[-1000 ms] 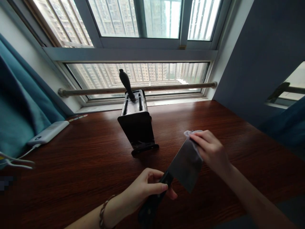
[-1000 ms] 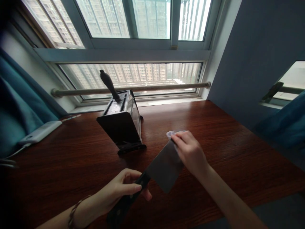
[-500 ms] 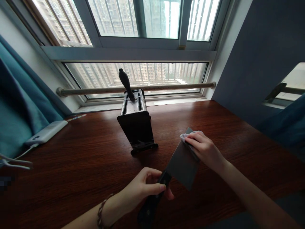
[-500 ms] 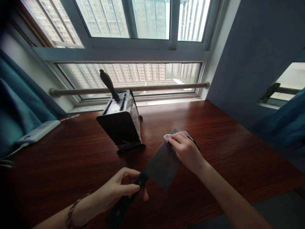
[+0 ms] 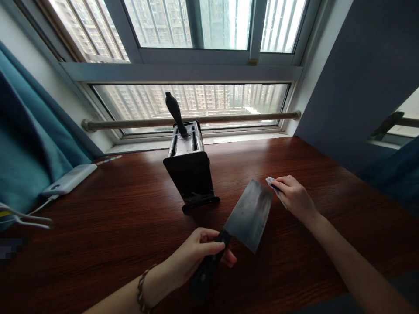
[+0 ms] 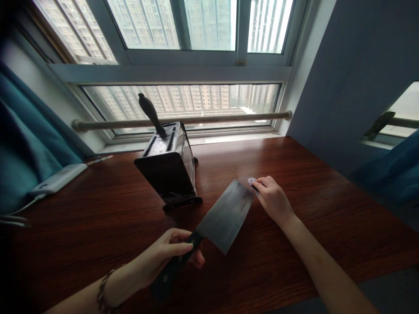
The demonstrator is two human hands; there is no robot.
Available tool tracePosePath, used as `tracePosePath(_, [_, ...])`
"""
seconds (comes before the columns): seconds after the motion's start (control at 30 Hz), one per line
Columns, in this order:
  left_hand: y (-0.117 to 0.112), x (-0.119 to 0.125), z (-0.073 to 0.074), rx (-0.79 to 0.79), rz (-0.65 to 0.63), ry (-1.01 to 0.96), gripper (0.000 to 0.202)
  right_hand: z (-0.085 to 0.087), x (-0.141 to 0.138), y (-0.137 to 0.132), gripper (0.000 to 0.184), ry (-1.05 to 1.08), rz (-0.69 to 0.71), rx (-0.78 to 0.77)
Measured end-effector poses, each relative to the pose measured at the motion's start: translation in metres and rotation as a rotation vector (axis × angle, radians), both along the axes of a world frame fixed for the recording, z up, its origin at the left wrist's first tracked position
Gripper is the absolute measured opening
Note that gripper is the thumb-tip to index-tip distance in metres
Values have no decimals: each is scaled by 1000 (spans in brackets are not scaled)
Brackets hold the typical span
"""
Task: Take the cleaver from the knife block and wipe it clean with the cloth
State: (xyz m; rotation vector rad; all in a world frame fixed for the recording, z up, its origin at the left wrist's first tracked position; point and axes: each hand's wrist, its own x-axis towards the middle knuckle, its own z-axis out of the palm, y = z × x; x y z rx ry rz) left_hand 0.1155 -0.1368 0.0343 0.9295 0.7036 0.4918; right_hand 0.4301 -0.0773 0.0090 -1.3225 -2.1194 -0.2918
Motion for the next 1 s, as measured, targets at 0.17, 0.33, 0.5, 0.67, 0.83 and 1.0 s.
tracePosePath(0.17, [11, 11, -11, -36, 51, -8, 19, 0, -24, -13, 27, 48, 110, -81])
tracePosePath(0.33, [21, 19, -20, -72, 49, 9, 21, -15, -39, -13, 26, 37, 145, -170])
tracePosePath(0.5, [24, 16, -23, -11, -9, 119, 24, -26, -41, -9, 24, 19, 167, -205])
tracePosePath(0.67, [31, 16, -26, 96, -54, 307, 24, -32, -42, -10, 23, 59, 171, -197])
tracePosePath(0.83, [38, 22, -27, 305, -133, 596, 25, -36, -42, -10, 25, 44, 144, -178])
tracePosePath(1.0, [33, 24, -16, 724, -137, 919, 18, -40, -42, -10, 25, 4, 128, -174])
